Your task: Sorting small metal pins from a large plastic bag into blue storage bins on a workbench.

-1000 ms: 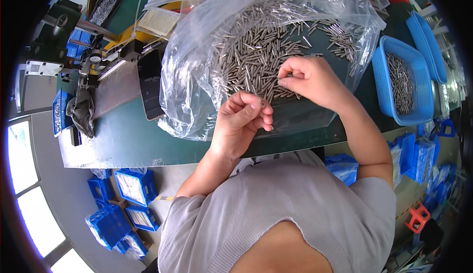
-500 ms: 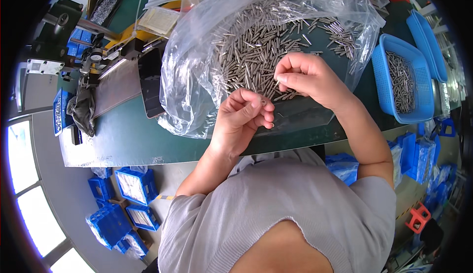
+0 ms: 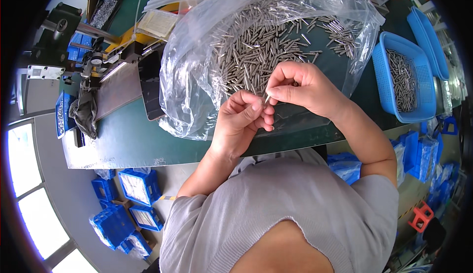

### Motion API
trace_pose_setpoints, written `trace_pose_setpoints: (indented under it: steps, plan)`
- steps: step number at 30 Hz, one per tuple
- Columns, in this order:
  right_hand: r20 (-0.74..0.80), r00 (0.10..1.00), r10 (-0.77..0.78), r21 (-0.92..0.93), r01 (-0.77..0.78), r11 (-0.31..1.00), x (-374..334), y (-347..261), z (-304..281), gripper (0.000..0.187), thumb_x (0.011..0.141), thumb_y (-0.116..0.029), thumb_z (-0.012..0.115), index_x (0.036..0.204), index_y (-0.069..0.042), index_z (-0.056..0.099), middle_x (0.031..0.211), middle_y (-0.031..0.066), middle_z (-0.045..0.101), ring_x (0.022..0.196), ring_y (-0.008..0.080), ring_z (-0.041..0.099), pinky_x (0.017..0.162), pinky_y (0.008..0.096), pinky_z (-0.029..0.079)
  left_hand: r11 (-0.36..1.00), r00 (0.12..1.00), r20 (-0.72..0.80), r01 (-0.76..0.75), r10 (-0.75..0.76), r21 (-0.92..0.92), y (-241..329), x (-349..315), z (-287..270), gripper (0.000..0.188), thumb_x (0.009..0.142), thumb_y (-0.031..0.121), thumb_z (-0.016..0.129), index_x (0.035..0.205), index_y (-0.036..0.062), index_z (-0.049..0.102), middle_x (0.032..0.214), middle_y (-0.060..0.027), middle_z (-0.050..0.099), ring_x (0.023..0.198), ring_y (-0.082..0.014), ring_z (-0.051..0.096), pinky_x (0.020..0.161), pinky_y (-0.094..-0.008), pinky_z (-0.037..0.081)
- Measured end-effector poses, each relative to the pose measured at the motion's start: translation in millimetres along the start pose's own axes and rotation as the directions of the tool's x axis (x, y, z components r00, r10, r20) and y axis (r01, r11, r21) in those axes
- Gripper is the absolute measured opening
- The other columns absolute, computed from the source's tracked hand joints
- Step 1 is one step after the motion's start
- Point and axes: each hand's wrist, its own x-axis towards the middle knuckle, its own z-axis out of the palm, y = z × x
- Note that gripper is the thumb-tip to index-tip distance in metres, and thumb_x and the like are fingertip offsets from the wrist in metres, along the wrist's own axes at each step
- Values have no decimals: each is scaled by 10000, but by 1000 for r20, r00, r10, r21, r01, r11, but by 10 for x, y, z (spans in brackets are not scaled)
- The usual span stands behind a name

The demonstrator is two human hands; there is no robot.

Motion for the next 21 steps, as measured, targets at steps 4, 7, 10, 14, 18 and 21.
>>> trace_pose_setpoints:
  steps: [4, 7, 10, 14, 18, 21]
  plan:
    - [61, 998, 26, -114, -19, 993, -21, 30, 38, 48, 831, -53, 631, 847, -16, 605, 767, 7, 603, 747, 61, 571, 689, 212, 450, 1000, 1000, 29, 9, -9, 8, 1, 4, -19, 95, 896, 88, 556, 889, -5, 542, 840, -154, 638, 713, -204, 647, 627, -314, 567]
    - [62, 998, -3, -179, 14, 984, -4, 14, 24, 50, 836, -59, 624, 857, -18, 605, 766, 1, 600, 735, 65, 565, 691, 215, 450, 1000, 1000, 5, 6, -6, 14, 6, 0, -7, 94, 900, 87, 548, 877, -4, 538, 832, -152, 639, 712, -206, 646, 628, -317, 563]
    - [-73, 996, -48, -73, 42, 996, 15, 71, 7, 73, 850, -97, 612, 865, -26, 603, 727, -9, 570, 660, 42, 523, 591, 191, 423, 1000, 1000, -11, -10, 10, 5, -2, 11, 17, 91, 905, 85, 538, 875, 0, 537, 839, -151, 635, 718, -206, 642, 630, -318, 557]
    - [-243, 964, 109, 426, 5, 905, 17, -97, -255, 116, 855, -138, 512, 858, -30, 556, 653, -8, 499, 524, 29, 421, 433, 166, 307, 999, 999, 22, -43, 43, -23, -9, 18, 8, 89, 908, 87, 532, 877, 5, 539, 847, -149, 625, 720, -201, 633, 628, -315, 548]
    - [-77, 979, 186, 283, -157, 946, 11, -115, -379, 114, 849, -110, 512, 894, -15, 557, 700, -17, 541, 551, 42, 467, 483, 180, 365, 999, 999, 12, -44, 44, -21, -5, 13, -5, 92, 910, 94, 529, 878, 9, 542, 851, -147, 616, 715, -199, 623, 625, -313, 540]
    - [-110, 991, 79, -417, -118, 901, 15, -8, -266, 68, 823, -68, 617, 872, -22, 626, 693, -50, 530, 551, 17, 445, 511, 180, 355, 998, 999, 4, -47, 47, -29, 1, 2, -12, 95, 911, 98, 529, 877, 10, 542, 850, -145, 616, 712, -198, 622, 625, -314, 539]
